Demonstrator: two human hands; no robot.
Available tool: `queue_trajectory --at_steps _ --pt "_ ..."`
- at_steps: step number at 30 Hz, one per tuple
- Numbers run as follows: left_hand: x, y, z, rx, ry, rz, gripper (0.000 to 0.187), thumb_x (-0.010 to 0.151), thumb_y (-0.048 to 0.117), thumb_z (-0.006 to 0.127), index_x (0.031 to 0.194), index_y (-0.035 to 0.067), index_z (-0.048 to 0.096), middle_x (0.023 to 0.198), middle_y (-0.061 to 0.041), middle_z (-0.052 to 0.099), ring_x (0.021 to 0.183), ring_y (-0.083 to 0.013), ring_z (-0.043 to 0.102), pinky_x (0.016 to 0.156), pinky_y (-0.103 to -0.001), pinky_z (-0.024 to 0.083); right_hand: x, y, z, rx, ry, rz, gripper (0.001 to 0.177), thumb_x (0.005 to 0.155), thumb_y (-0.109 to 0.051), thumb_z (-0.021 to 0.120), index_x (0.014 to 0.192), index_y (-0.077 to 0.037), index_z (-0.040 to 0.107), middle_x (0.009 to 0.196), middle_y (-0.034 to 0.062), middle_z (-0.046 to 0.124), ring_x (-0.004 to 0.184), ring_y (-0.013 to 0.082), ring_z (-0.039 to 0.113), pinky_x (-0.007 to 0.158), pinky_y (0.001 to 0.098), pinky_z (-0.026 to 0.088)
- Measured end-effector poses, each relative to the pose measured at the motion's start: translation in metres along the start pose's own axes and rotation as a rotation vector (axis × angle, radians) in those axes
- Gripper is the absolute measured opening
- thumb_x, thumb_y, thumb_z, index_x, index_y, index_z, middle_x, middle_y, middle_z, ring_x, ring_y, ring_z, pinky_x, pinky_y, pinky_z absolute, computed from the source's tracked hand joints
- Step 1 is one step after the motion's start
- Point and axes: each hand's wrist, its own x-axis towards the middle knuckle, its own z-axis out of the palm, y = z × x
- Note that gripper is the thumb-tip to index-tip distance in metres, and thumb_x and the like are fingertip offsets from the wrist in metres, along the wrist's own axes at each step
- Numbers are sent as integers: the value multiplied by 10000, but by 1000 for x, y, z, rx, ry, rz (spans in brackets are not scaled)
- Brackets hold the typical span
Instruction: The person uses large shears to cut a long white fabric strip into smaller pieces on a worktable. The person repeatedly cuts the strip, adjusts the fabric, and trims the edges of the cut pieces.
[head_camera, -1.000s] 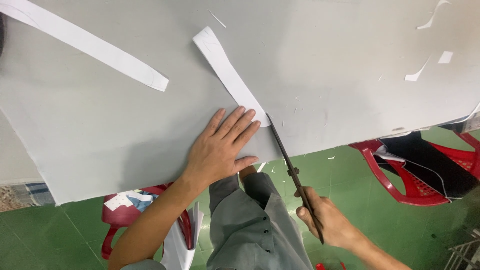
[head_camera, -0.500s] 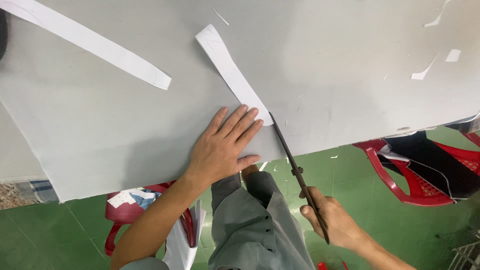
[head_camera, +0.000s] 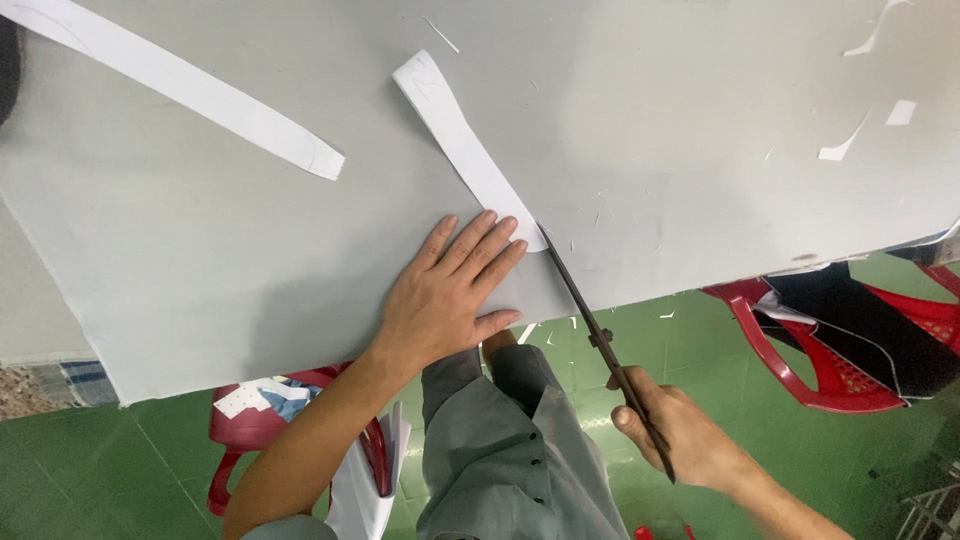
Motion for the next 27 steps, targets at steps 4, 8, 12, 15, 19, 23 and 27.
queue_trajectory --at_steps 4,8,12,15,19,23,27 --pt "0 0 0 35 18 4 715 1008 678 545 1498 158 565 1592 -62 468 1477 -258 425 1220 -483 337 -1 2 4 5 16 -14 536 983 -539 399 1168 -64 563 514 -1 359 403 182 353 441 367 332" --pt "0 0 1 33 19 9 716 1009 680 539 1495 156 565 1589 -70 471 1475 -266 428 1216 -488 340 -1 6 8 -17 28 13 564 959 -578 406 1151 -72 564 507 -17 380 388 157 373 405 359 340" --pt "0 0 0 18 11 6 722 1013 675 533 1508 150 551 1596 -73 463 1485 -266 411 1223 -490 328 0 8 10 -43 43 1 557 952 -593 409 1092 -77 564 501 -20 387 372 151 371 381 357 325" --pt "1 0 -1 31 8 9 724 1004 681 547 1494 148 567 1590 -74 470 1479 -266 419 1215 -487 342 0 8 9 1 27 7 556 956 -586 403 1075 -69 568 515 -26 371 383 133 347 372 342 317" --pt "0 0 -1 36 1 7 729 1010 687 540 1507 154 556 1597 -70 462 1487 -262 409 1222 -485 333 1 11 7 -11 39 9 592 942 -603 399 1089 -60 585 478 -24 394 356 143 382 376 341 332" --pt "4 -9 -2 -122 47 5 669 1070 561 480 1520 66 479 1605 -129 435 1504 -320 396 1247 -511 334 2 16 4 216 90 -37 596 922 -566 471 1144 -30 607 519 -24 442 373 117 449 360 304 402" --pt "44 -31 -34 -166 147 66 388 1033 88 743 1356 -55 582 1496 -195 514 1418 -386 476 1216 -516 400 8 18 4 326 264 70 569 896 -524 501 1191 -42 567 448 36 576 355 163 593 384 312 513"
